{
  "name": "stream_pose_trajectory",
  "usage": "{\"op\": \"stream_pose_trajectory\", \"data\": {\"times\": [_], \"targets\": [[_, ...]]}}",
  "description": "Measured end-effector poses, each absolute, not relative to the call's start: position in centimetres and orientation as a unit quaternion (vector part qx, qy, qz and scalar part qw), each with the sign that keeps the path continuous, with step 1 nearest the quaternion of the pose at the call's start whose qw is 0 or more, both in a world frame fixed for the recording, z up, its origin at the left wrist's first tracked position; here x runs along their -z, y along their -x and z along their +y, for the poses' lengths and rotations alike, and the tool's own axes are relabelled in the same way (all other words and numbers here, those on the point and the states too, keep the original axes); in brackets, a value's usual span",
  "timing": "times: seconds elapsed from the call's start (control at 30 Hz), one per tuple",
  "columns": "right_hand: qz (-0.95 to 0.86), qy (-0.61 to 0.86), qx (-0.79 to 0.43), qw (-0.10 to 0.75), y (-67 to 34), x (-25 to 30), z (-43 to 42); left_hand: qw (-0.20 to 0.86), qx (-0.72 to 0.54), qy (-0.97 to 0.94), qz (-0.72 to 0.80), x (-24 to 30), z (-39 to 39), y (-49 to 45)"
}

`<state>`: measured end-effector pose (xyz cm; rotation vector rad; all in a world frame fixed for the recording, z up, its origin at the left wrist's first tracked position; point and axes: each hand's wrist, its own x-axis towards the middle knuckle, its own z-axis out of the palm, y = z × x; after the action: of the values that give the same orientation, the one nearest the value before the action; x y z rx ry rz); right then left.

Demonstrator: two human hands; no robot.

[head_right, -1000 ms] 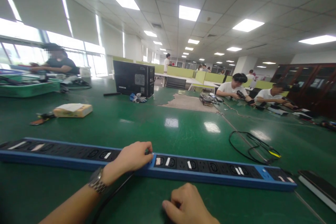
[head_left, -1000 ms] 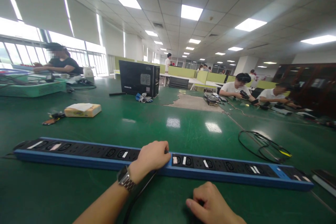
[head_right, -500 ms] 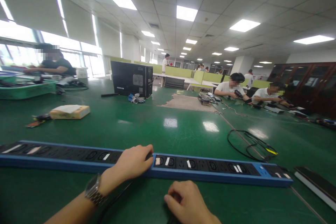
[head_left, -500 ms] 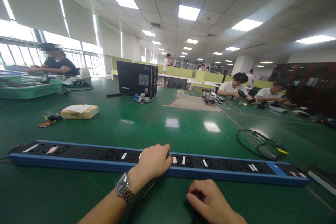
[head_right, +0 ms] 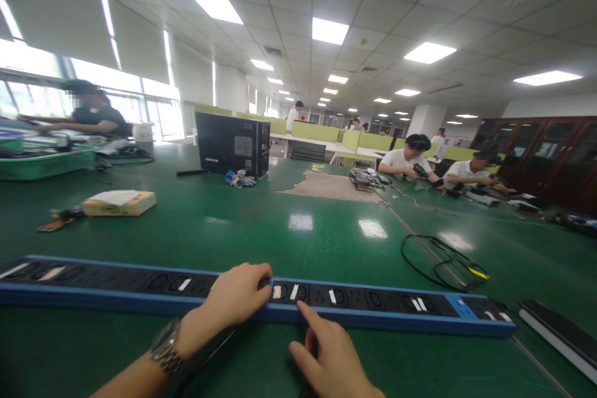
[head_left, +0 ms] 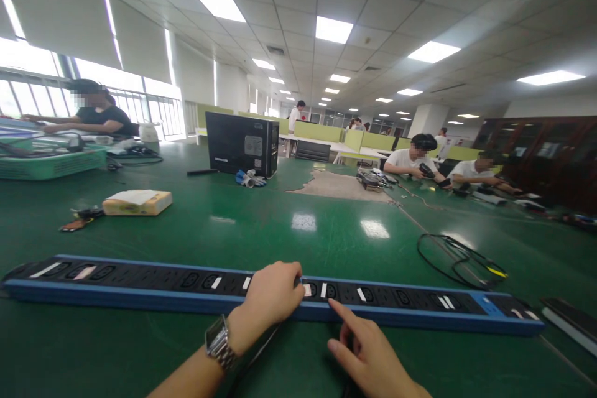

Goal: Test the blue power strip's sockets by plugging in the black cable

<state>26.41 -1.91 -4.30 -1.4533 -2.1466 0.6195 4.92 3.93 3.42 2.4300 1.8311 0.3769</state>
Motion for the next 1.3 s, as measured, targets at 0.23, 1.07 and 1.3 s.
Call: {"op": "stream_pose_trajectory", "data": {"times": [0.23,1.07,1.3], "targets": [[-0.793,0.512,-0.231,0.236,-26.6,4.1,-1.9,0.069,-0.134,-0.786,0.599,-3.8,3.8,-4.6],[-0.86,0.352,-0.283,0.239,-25.3,5.3,-3.1,0.108,-0.223,-0.693,0.677,-7.4,2.9,7.4],[-0.859,0.357,-0.268,0.251,-24.6,4.7,-3.5,0.106,-0.196,-0.701,0.678,-4.2,3.2,7.0]]}}
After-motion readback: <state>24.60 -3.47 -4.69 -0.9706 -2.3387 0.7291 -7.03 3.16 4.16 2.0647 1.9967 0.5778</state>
